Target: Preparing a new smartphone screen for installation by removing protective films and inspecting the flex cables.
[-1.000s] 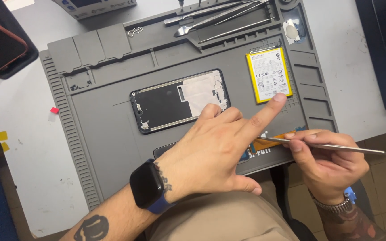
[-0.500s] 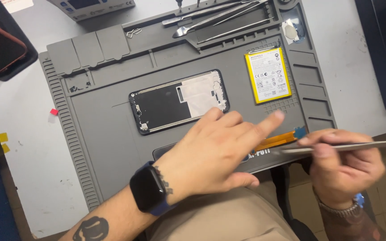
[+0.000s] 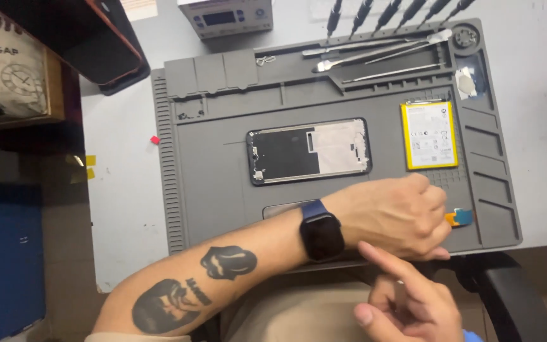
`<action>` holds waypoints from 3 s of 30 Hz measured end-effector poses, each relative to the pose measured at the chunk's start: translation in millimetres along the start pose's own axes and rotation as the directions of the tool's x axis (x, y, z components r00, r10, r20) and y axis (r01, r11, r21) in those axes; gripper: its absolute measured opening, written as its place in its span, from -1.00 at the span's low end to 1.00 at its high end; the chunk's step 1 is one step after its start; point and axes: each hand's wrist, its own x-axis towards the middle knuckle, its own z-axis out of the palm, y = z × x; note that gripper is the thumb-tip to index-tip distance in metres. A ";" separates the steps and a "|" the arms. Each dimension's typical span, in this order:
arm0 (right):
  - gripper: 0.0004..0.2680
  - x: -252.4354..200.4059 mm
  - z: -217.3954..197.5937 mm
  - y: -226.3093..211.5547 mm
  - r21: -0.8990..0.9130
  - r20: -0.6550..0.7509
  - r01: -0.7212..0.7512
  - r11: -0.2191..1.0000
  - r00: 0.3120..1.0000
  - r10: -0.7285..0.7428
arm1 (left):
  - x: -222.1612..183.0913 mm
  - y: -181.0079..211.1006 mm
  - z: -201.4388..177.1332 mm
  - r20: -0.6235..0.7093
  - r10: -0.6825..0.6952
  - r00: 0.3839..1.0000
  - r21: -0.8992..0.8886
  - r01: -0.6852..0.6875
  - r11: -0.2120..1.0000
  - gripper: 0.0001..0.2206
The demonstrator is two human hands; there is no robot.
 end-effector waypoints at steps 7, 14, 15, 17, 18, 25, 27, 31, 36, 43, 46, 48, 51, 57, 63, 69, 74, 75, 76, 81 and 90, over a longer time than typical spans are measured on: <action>-0.51 4.1 3.7 10.7 -0.076 0.058 0.090 0.993 0.995 -0.086 | 4.1 14.6 9.9 0.068 0.008 0.998 0.121 -0.016 0.992 -0.58; -0.37 2.0 7.1 5.3 -0.290 0.013 0.079 0.954 0.997 -0.078 | 9.0 16.0 17.0 0.043 -0.020 0.999 0.030 0.019 0.999 -0.56; -0.35 1.9 8.5 -4.5 -0.263 -0.043 -0.010 0.965 0.999 -0.002 | 10.4 15.3 17.7 0.033 -0.023 0.999 0.004 0.023 1.000 -0.55; -0.42 -1.9 8.0 -10.5 -0.266 -0.119 -0.022 0.964 0.993 -0.010 | 10.9 14.2 23.1 0.043 -0.020 0.999 -0.039 0.022 0.999 -0.56; -0.49 -3.6 7.8 -13.4 -0.266 -0.192 -0.034 0.963 0.981 -0.019 | 11.1 13.4 25.8 0.055 -0.018 0.998 -0.081 0.023 0.996 -0.56; -0.92 -9.3 2.0 29.3 -0.470 -0.133 0.308 0.828 0.902 -0.411 | 5.8 11.5 20.5 -0.015 0.011 1.000 0.018 -0.011 1.000 -0.53; -0.93 -7.1 -0.7 28.5 -0.458 -0.067 0.316 0.831 0.920 -0.386 | 4.8 12.2 20.5 0.004 0.015 1.000 0.058 -0.015 0.998 -0.53; -0.92 -5.3 -0.5 30.4 -0.423 -0.072 0.286 0.860 0.935 -0.346 | 5.1 13.2 24.2 -0.008 0.003 1.000 0.046 -0.003 0.999 -0.53; -0.87 -4.9 -4.4 37.2 -0.393 -0.009 0.330 0.858 0.932 -0.362 | 4.6 13.1 22.9 -0.008 0.011 1.000 0.058 -0.010 0.998 -0.52; -0.91 -4.1 -0.7 36.8 -0.394 -0.024 0.348 0.851 0.921 -0.388 | 4.3 14.8 24.0 -0.004 0.002 1.000 0.058 -0.002 0.998 -0.52; -0.90 -4.8 -0.3 38.1 -0.384 -0.014 0.358 0.851 0.920 -0.392 | 5.0 15.5 23.3 0.013 -0.007 1.000 0.051 0.007 0.999 -0.52; -0.85 -5.7 1.1 35.2 -0.386 -0.044 0.318 0.866 0.931 -0.362 | 5.0 16.2 23.1 0.011 -0.017 1.000 0.062 0.016 0.998 -0.53; -0.90 -4.2 10.0 20.3 -0.377 -0.119 0.268 0.887 0.935 -0.333 | 4.6 16.5 22.8 0.017 -0.016 1.000 0.059 0.015 0.998 -0.52; -0.88 -5.8 1.4 31.6 -0.393 -0.050 0.296 0.870 0.938 -0.342 | 4.6 16.7 22.7 0.006 -0.030 1.000 0.042 0.029 0.999 -0.52; -0.63 -13.0 -30.5 41.2 -0.185 -0.018 0.158 0.970 0.986 -0.165 | 1.8 19.2 12.1 0.061 -0.018 0.998 0.148 0.009 0.989 -0.57; -0.45 11.1 -47.7 38.1 -0.052 -0.337 0.499 0.865 0.806 -0.486 | -5.8 8.0 -12.1 0.018 -0.148 0.989 -0.065 0.149 0.987 -0.68; -0.53 3.3 -71.8 30.2 0.003 -0.623 0.136 0.991 0.775 -0.105 | -17.5 3.0 -49.2 -0.067 -0.275 0.959 -0.108 0.267 0.958 -0.85; -0.55 9.8 -81.5 32.1 0.087 -0.569 0.179 0.980 0.816 -0.098 | -20.8 1.5 -58.0 -0.054 -0.316 0.947 -0.085 0.311 0.947 -0.92; -0.55 13.4 -86.7 34.0 0.083 -0.577 0.175 0.981 0.811 -0.096 | -22.8 2.3 -67.5 -0.056 -0.309 0.949 -0.094 0.303 0.948 -0.92; -0.84 28.2 -89.5 37.1 0.198 -0.442 0.238 0.951 0.888 -0.130 | -35.7 22.3 -99.5 0.086 -0.417 0.905 0.121 0.406 0.906 -0.78; -0.88 39.4 -77.0 23.2 0.083 -0.364 -0.088 0.993 0.925 0.112 | -41.1 87.1 -70.1 0.148 -0.577 0.803 0.197 0.548 0.813 -0.38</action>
